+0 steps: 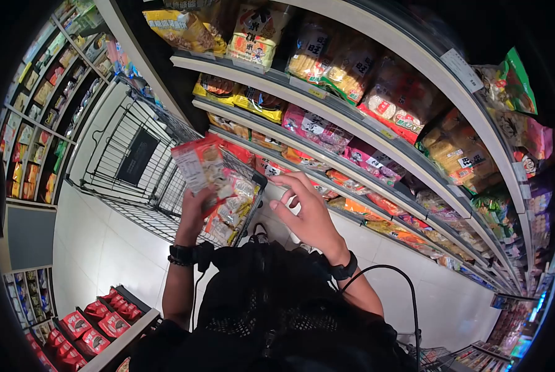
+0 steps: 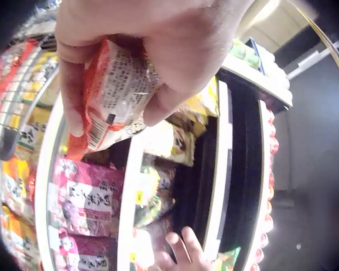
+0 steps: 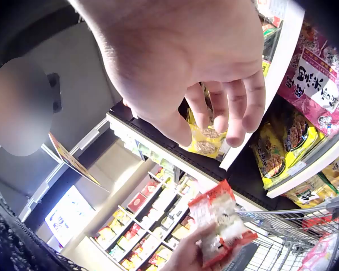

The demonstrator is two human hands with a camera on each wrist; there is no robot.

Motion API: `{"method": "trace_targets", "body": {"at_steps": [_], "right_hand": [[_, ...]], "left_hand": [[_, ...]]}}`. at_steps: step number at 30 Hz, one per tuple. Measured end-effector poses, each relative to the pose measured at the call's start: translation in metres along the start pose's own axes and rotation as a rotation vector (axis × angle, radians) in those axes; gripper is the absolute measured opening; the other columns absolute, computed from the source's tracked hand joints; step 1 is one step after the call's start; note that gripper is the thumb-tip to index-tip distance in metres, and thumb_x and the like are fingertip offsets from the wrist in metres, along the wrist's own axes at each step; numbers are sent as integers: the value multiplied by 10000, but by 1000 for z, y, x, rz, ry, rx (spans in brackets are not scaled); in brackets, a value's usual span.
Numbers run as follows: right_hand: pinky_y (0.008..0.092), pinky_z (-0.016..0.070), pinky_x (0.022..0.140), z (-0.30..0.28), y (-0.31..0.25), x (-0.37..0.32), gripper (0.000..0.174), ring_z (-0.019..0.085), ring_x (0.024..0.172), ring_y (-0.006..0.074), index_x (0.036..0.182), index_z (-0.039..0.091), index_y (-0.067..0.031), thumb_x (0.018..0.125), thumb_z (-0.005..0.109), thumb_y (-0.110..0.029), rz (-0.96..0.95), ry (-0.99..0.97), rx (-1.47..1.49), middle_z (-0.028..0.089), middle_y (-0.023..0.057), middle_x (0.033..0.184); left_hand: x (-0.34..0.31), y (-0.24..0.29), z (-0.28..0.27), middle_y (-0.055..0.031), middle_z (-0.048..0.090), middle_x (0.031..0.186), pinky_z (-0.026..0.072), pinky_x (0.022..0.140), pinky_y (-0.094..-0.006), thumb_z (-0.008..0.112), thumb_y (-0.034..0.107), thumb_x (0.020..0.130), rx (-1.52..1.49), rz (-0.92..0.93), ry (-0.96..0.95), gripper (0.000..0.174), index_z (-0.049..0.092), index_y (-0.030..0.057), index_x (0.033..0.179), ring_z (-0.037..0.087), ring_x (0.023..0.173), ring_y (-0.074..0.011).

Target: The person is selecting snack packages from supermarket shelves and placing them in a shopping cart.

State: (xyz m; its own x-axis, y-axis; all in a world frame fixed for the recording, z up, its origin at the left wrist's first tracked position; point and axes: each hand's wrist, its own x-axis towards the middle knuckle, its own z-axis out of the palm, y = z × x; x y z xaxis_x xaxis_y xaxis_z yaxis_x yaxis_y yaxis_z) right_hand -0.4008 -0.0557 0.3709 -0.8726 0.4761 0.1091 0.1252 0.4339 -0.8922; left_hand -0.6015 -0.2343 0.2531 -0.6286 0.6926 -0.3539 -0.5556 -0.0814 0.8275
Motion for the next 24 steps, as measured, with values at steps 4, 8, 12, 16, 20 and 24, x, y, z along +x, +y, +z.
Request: {"method": "trace_targets", "body": {"at_steps": [4,8,12,16,20,24], "right_hand": [[261,447,669,-3,8,-3,353,573,760,121,1166,561,-55,822,635,-37,19,-29,-11,526,70,1127],[260,449,675,-5,11,-9,335,578,784,123,1151,568,-52,823,634,-33,45,-3,-13,526,69,1125],[261,450,675,-6,16,-16,325,580,789,123,1143,576,-55,824,633,-32,85,15,-26,528,68,1123],[266,452,675,-6,16,-20,322,580,796,131,1135,580,-60,819,638,-36,104,8,-58,528,68,1123],[270,457,681,-9,16,-22,320,581,806,148,1128,579,-66,815,639,-33,89,3,-81,530,72,1118],[286,477,719,-15,23,-27,334,587,818,166,1131,557,-69,810,640,-24,46,17,-126,518,102,1122]], "left_hand": [[0,-37,-45,-123,635,1077,506,857,-312,627,82,843,-40,-97,138,315,551,-34,1127,636,935,-188],[0,-74,-66,-115,622,1107,500,864,-314,604,84,863,63,-62,167,326,520,-20,1161,622,968,-185],[2,-98,-75,-103,615,1110,518,856,-338,567,103,885,-119,-146,188,313,509,7,1178,618,979,-200],[8,-131,-92,-118,614,1092,523,839,-404,570,176,882,-242,-236,174,331,523,4,1159,619,986,-234],[5,-178,-139,-188,632,1066,482,867,-433,581,304,833,914,-524,123,411,575,-10,1097,600,1024,-332],[32,-237,-217,-270,626,1029,483,831,-387,608,322,789,1314,-116,-316,456,611,-33,1077,612,1009,-334]]}}
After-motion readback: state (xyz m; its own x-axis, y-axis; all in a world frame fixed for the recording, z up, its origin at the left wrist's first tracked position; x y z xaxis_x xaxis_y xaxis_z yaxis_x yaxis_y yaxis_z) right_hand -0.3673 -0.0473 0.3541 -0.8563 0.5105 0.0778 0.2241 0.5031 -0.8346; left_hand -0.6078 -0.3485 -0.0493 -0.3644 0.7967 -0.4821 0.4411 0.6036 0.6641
